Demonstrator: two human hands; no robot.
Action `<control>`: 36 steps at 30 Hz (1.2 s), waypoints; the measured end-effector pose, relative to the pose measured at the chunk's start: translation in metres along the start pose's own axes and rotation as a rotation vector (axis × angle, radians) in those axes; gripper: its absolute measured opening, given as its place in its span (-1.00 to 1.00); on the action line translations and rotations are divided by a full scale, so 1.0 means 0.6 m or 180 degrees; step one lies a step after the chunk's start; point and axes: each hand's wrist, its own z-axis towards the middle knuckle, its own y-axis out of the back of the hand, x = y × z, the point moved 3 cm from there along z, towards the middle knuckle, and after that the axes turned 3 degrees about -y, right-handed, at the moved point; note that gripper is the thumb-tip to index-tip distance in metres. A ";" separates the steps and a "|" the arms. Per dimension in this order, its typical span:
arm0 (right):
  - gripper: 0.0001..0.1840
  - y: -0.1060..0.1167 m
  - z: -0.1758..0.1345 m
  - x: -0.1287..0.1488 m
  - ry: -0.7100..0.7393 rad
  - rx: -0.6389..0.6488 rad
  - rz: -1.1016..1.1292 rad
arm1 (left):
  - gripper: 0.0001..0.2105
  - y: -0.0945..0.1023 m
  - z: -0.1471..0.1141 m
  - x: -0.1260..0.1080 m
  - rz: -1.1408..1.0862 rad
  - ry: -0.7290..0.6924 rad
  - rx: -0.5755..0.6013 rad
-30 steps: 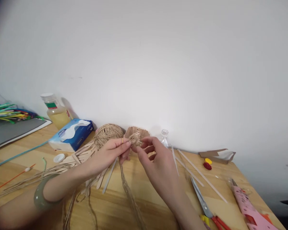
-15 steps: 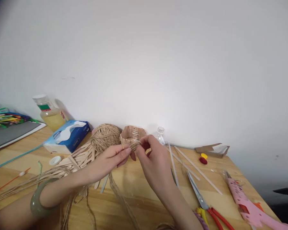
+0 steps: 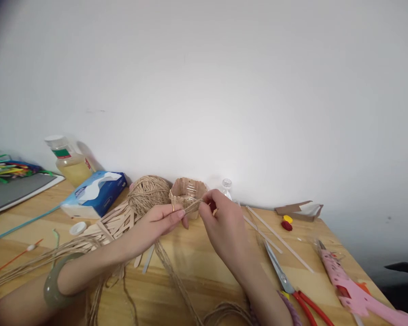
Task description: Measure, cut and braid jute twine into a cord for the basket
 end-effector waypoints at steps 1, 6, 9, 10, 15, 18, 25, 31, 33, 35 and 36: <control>-0.91 0.000 0.000 0.000 -0.0126 0.0141 0.0327 | -0.71 0.001 0.000 -0.001 -0.0070 0.0000 0.0031; -0.88 -0.005 0.000 -0.001 -0.0706 0.1017 0.2213 | -0.73 0.003 0.001 -0.001 -0.0580 0.0004 0.0264; -0.88 -0.005 0.001 -0.002 -0.0731 0.1319 0.2548 | -0.73 0.001 0.002 0.002 -0.0996 0.0039 0.0397; -0.84 -0.002 0.002 -0.002 -0.0632 0.1307 0.2521 | -0.72 0.000 0.003 0.002 -0.1130 0.0052 0.0422; -0.66 0.014 0.002 0.011 0.0430 0.1153 0.1357 | -0.72 0.000 0.002 0.007 -0.1660 0.0186 0.0524; -0.70 0.019 -0.003 0.022 0.1016 0.1257 0.0681 | -0.74 0.002 0.001 0.009 -0.1907 0.0284 0.0617; -0.74 0.019 -0.005 0.019 0.1085 0.1147 0.0374 | -0.77 0.003 0.001 0.004 -0.1585 0.0203 0.0700; -0.79 0.014 -0.005 0.018 0.0924 0.1232 0.0496 | -0.74 0.001 -0.001 -0.003 -0.1369 0.0047 0.0723; -0.79 0.014 -0.005 0.018 0.0826 0.1303 0.0655 | -0.74 0.001 0.000 -0.002 -0.1371 -0.0018 0.0784; -0.80 0.014 -0.004 0.017 0.0687 0.1347 0.0840 | -0.75 0.002 0.001 0.001 -0.1377 -0.0081 0.0821; -0.81 0.014 -0.003 0.016 0.0619 0.1348 0.0918 | -0.75 0.003 0.002 0.002 -0.1377 -0.0067 0.0839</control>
